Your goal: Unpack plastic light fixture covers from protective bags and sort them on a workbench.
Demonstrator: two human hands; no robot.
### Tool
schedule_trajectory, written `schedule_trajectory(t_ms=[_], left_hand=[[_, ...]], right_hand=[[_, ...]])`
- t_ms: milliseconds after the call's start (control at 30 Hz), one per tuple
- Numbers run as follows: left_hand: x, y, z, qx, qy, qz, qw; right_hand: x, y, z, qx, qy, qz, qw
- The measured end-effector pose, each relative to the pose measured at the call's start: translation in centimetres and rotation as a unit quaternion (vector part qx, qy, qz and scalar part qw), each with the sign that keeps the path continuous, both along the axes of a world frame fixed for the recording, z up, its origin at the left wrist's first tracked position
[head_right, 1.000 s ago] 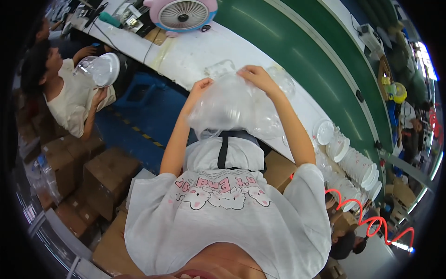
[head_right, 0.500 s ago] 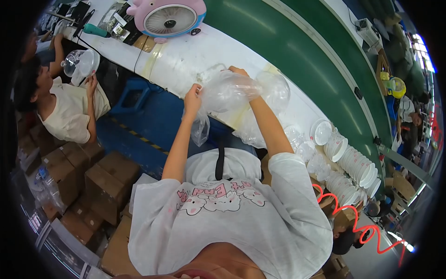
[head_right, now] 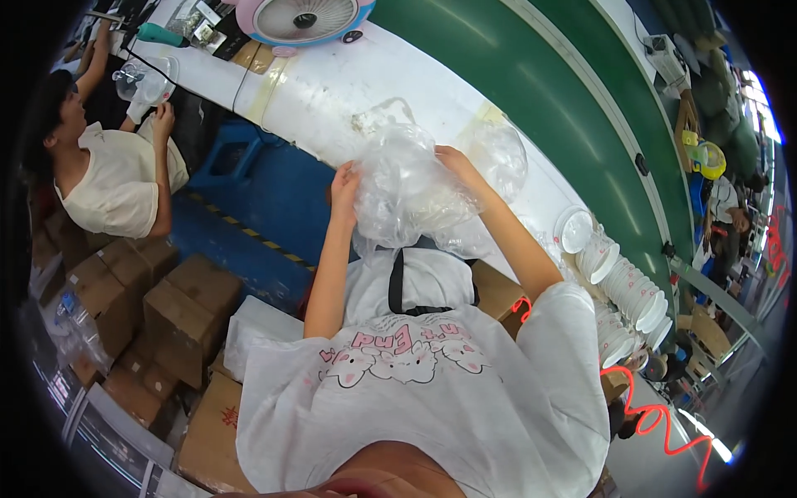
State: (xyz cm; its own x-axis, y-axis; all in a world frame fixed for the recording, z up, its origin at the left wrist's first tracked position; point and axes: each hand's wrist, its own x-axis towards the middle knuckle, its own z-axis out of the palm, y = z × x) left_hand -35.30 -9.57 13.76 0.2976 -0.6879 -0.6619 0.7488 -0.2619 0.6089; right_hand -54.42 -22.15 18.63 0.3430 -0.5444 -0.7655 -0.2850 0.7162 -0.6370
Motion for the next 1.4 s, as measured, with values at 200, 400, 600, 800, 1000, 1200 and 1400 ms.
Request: schedule_trajectory(t_ms=[200, 400, 600, 800, 1000, 1200, 1400], left_hand=[[-0.8, 1.4, -2.6, 0.013, -0.112, -0.034, 0.993], [0.3, 1.1, -5.7, 0.079, -0.386, -0.114, 0.912], [3.5, 0.4, -4.4, 0.141, -0.449, -0.27, 0.84], [1.7, -2.2, 3.2, -0.151, -0.447, -0.203, 0.858], [3.6, 0.2, -6.8, -0.115, -0.496, -0.191, 0.839], [3.7, -1.5, 1.4, 0.0, -0.257, -0.066, 0.964], [0.1, -0.8, 12.4, -0.189, -0.65, -0.296, 0.674]], right_hand=[[0.3, 0.6, -1.3, -0.235, 0.22, 0.173, 0.931], [1.7, -1.4, -5.4, -0.25, 0.304, 0.256, 0.883], [2.9, -2.3, -10.0, -0.283, 0.401, 0.371, 0.788], [0.0, -5.5, -11.2, -0.297, 0.379, 0.527, 0.7], [3.6, -1.2, 7.9, -0.355, 0.041, 0.114, 0.927], [-6.0, -0.2, 12.9, -0.586, 0.413, 0.151, 0.68], [-8.4, -0.3, 6.1, -0.521, 0.408, 0.193, 0.725]])
